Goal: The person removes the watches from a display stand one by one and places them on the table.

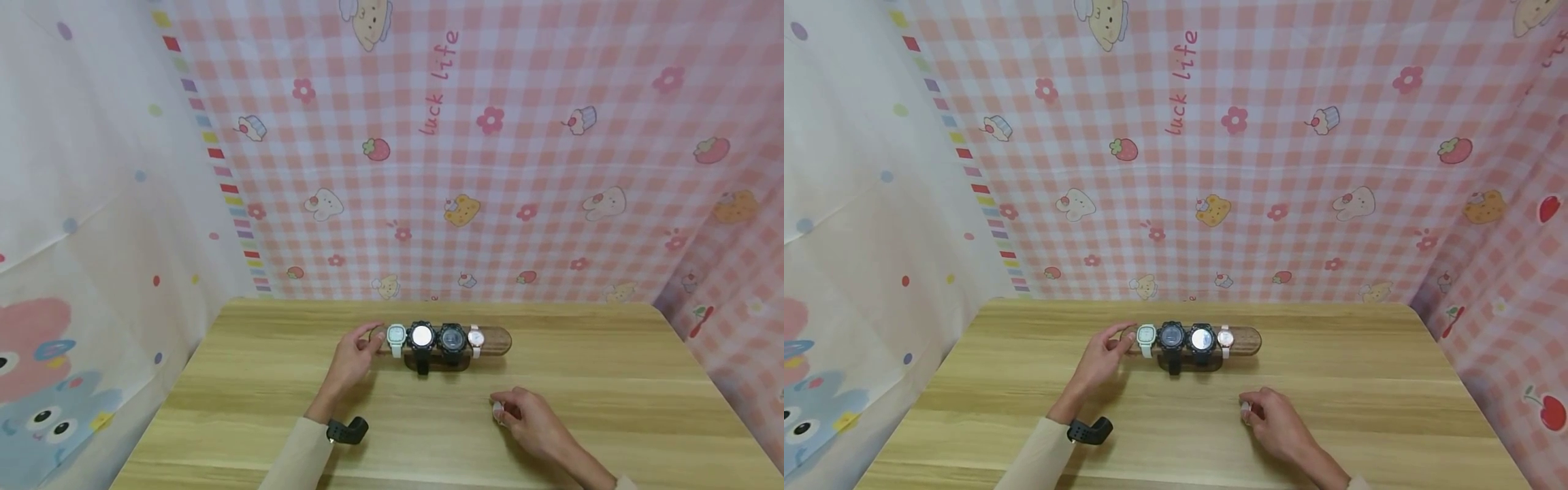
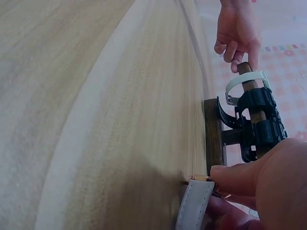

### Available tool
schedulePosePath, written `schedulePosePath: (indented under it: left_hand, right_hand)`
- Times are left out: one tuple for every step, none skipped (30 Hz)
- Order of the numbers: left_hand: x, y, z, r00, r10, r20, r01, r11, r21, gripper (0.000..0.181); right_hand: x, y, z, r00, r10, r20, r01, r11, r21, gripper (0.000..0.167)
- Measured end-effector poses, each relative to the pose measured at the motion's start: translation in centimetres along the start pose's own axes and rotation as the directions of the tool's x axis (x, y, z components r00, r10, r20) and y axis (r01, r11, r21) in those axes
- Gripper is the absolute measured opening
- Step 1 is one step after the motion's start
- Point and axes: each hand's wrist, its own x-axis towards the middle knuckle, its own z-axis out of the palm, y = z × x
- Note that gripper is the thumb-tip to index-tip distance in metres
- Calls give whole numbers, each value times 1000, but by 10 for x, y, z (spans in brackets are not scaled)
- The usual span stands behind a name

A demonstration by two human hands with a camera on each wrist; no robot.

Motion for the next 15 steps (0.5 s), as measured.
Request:
schedulePosePath:
  left_hand:
    - [0,0,0,1000,3,-2,-3,1000,1,39]
    - [0,0,0,1000,6,-3,-6,1000,-1,39]
    - [-1,0,0,1000,12,-2,-12,1000,1,39]
    - [-1,0,0,1000,8,-3,-8,1000,-1,39]
    - [0,0,0,1000,6,-3,-6,1000,-2,39]
    - [0,0,0,1000,6,-1,-6,1000,-2,39]
    - [0,0,0,1000,6,0,-6,1000,-1,38]
    - [0,0,0,1000,4,1,-4,1000,-2,38]
    - [0,0,0,1000,2,1,-2,1000,-2,38]
    - [0,-1,0,1000,-2,-1,2,1000,-4,38]
    - [0,0,0,1000,0,-2,0,1000,-2,39]
    - [0,-1,0,1000,4,-3,-4,1000,-2,39]
    - [0,-1,0,1000,8,-5,-8,1000,1,38]
    - [0,0,0,1000,11,-7,-11,1000,1,38]
    - [0,0,0,1000,16,-9,-16,1000,3,38]
  right_hand:
    - [0,0,0,1000,-2,2,2,1000,-1,24]
    - [0,0,-1,1000,-6,4,6,1000,-2,24]
    - [1,0,-1,1000,-9,5,9,1000,-4,25]
    - [1,0,-2,1000,-13,6,14,1000,-4,25]
    - [1,0,-2,1000,-18,7,18,1000,-5,25]
    - [1,0,-2,1000,-23,8,23,1000,-6,25]
    - [1,0,-2,1000,-28,8,29,1000,-6,25]
    - [1,0,-2,999,-32,8,32,999,-6,26]
    - [1,1,-2,999,-35,7,35,999,-6,26]
    - [1,1,-2,999,-37,7,37,999,-7,26]
    - [2,1,-2,999,-37,7,37,999,-7,26]
    - [2,1,-2,999,-35,6,35,999,-7,26]
    - [2,0,-2,1000,-30,3,30,1000,-7,27]
    - [2,0,-2,1000,-24,0,24,1000,-5,28]
    - [2,0,-3,1000,-15,-6,15,1000,-5,29]
